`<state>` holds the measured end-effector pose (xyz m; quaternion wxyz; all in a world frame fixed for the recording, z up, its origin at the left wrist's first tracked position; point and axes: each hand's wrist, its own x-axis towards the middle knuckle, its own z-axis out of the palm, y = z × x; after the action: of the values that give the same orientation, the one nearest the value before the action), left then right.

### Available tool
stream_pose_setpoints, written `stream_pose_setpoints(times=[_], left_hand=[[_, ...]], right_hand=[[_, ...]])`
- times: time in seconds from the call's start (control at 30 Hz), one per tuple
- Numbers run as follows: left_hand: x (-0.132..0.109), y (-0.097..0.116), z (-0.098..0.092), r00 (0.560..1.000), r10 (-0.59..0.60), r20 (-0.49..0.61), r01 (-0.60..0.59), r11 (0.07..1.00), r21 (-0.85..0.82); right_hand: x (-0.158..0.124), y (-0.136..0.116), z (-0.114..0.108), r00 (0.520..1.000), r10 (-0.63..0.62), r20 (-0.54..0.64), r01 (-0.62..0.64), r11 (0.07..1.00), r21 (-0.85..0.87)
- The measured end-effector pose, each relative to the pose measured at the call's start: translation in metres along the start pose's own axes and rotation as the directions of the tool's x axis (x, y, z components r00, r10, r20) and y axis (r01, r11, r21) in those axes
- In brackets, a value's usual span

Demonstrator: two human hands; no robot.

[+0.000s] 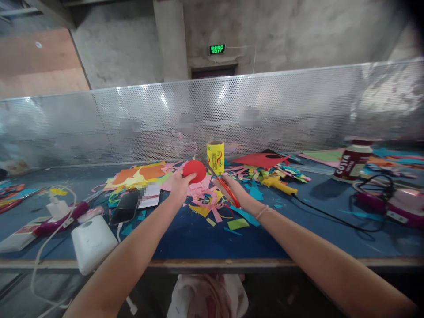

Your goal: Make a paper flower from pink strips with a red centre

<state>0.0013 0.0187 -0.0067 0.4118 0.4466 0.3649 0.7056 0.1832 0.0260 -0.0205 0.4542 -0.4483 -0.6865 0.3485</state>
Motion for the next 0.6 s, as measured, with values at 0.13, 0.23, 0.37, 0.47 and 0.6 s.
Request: stream_pose_setpoints(times=[0.13,0.23,0.37,0.47,0.6], left_hand=[[-0.005,0.008,0.005,0.999,-0.042,-0.028,0.04,0.997,-0.07],[-0.008,0.013,0.007,0.992,-0.103,-0.074,0.091,0.985,-0.148],[-0.007,0.013,0.008,0.98,-0.174,-0.095,0.153,0.968,-0.2],[-0.006,0.01,0.007,0.98,-0.167,-0.105,0.152,0.978,-0.143],[-0.007,0.009,0.004,0.985,-0.144,-0.099,0.143,0.99,-0.019]], right_hand=[[-0.002,-0.005,-0.014,0.995,-0.084,-0.049,0.05,0.876,-0.48],[0.0,-0.006,-0.029,0.998,-0.053,-0.045,0.007,0.717,-0.697],[0.006,0.001,-0.052,0.998,0.022,-0.058,-0.061,0.55,-0.833],[0.011,0.009,-0.065,0.996,0.087,-0.006,-0.046,0.458,-0.888],[0.015,0.009,-0.084,0.989,0.106,0.104,0.049,0.429,-0.902]])
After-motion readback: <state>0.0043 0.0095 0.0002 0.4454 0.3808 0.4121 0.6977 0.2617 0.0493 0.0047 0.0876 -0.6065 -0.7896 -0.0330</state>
